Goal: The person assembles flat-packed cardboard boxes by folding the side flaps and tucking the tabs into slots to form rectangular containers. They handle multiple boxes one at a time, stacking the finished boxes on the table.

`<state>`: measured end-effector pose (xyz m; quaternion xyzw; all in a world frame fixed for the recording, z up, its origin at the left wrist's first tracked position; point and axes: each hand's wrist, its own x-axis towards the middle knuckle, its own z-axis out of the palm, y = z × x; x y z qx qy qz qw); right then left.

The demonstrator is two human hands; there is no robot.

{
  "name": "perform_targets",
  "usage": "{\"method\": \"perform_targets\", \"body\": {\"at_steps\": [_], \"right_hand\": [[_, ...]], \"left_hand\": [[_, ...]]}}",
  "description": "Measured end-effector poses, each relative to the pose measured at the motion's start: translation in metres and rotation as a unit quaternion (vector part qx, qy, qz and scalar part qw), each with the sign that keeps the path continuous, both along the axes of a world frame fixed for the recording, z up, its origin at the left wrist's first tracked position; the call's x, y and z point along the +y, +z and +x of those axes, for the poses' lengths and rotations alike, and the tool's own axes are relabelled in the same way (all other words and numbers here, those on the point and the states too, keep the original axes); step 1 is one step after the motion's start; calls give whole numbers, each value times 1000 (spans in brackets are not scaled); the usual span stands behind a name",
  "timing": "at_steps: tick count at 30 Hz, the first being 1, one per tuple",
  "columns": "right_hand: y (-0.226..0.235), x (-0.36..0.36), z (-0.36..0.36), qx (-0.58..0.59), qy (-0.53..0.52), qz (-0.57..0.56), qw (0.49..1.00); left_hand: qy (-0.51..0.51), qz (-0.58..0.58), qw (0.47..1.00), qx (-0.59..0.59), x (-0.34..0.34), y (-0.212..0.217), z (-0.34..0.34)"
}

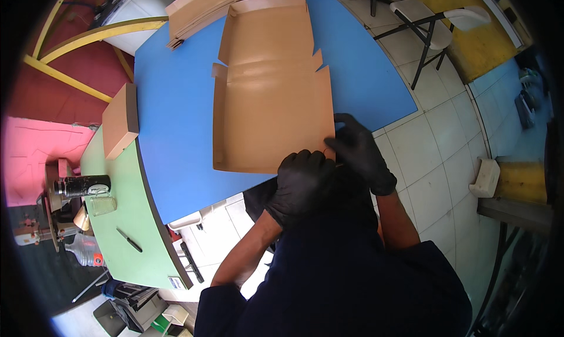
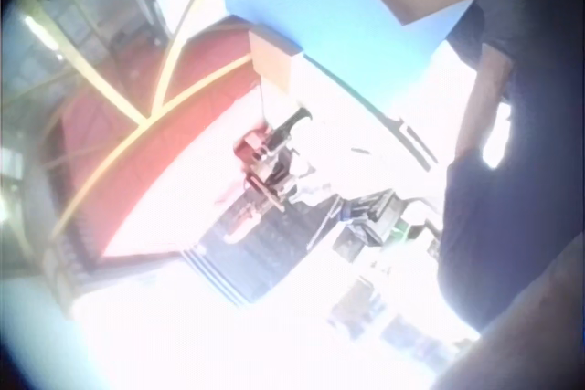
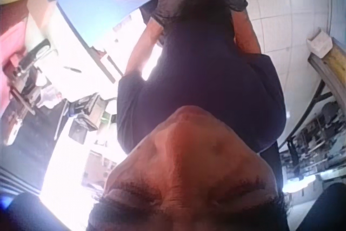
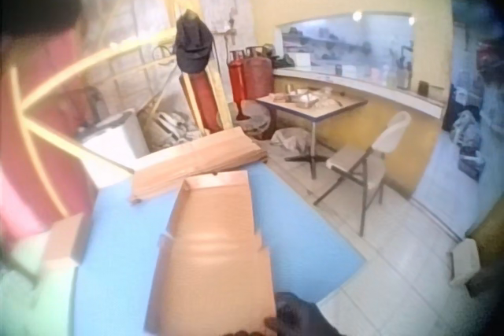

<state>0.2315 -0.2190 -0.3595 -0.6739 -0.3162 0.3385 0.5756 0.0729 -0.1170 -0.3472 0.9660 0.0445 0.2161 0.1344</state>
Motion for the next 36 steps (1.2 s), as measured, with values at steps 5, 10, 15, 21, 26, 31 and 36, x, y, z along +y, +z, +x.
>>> {"method": "perform_targets", "body": {"at_steps": [5, 10, 15, 21, 26, 31, 36], "right_hand": [[1, -10, -3, 47, 19, -56, 997], [2, -11, -17, 85, 23, -55, 995], [1, -14, -25, 68, 0, -15, 998], [-7, -13, -31, 135, -7, 53, 989], [-9, -12, -36, 153, -19, 87, 984], [-11, -14, -34, 152, -24, 71, 986], [-17, -9, -31, 145, -30, 79, 986]], "left_hand": [[-79, 21, 987, -141, 6, -4, -25], [123, -195, 973, -22, 6, 6, -16], [95, -224, 969, 48, 21, 8, -3], [73, -226, 964, 116, 34, -6, -6], [59, -256, 956, 128, 40, -11, -4], [142, -423, 878, 172, 39, -5, -4], [69, -308, 940, 128, 43, 4, 0]]}}
